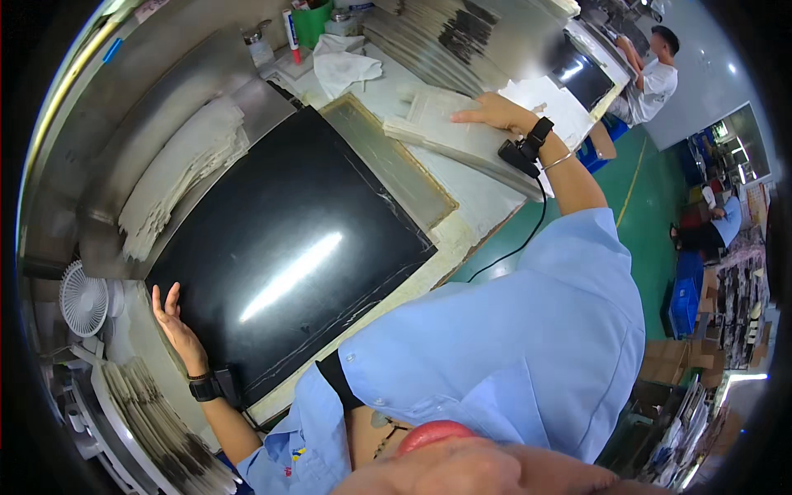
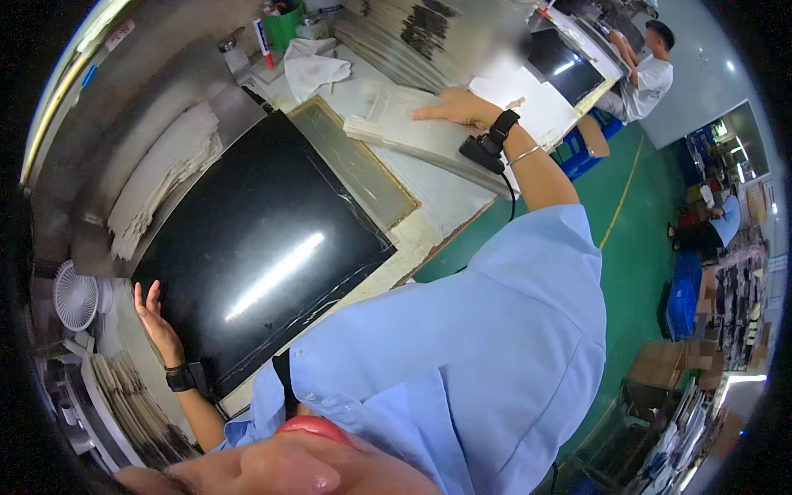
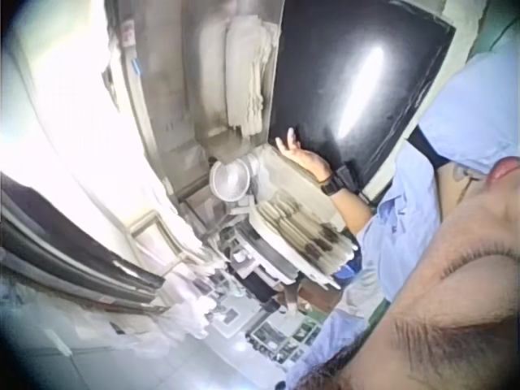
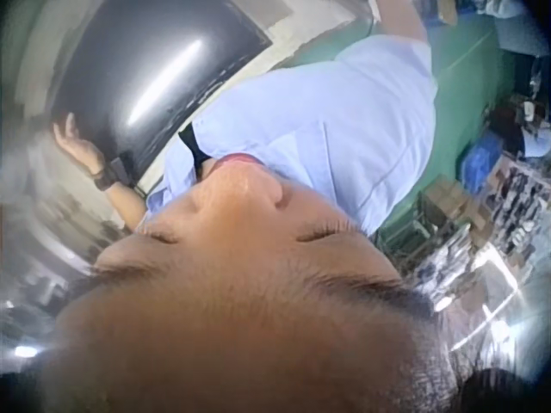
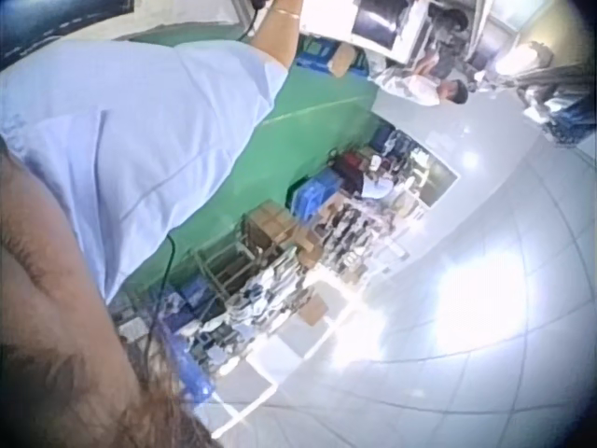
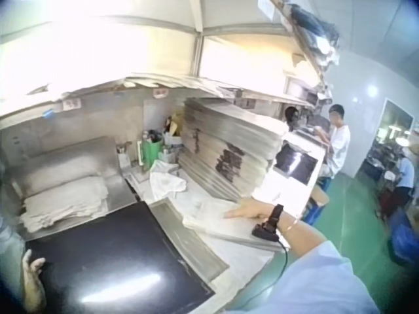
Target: Inspecting, cleaning, and stacking plastic light diffusion components in a factory setting.
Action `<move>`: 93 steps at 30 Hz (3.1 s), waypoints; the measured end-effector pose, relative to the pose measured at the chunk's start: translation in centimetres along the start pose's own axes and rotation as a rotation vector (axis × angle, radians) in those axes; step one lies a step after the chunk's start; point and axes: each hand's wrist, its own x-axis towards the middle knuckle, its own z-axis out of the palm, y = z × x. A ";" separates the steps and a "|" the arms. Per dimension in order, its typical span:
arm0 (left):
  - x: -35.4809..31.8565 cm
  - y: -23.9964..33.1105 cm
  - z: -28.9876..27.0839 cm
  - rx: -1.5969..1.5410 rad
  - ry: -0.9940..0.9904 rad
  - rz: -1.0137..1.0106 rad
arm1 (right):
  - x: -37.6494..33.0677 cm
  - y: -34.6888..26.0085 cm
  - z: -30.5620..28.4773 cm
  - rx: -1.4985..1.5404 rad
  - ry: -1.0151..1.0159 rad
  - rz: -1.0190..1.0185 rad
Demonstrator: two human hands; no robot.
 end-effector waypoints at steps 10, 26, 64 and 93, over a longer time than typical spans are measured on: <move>1.5 -0.5 1.2 -0.063 -0.069 0.085 | -1.8 3.0 -3.6 -0.332 0.142 0.138; 0.5 1.2 -0.1 -0.116 0.118 0.000 | 4.5 -30.8 13.6 -0.030 0.002 -1.157; -0.1 8.8 0.0 0.928 0.595 0.792 | -1.3 -38.8 14.6 -0.659 -0.170 -1.226; -0.7 2.1 -9.0 -0.001 -0.039 -0.034 | 2.8 -26.7 12.6 0.280 -0.044 -1.077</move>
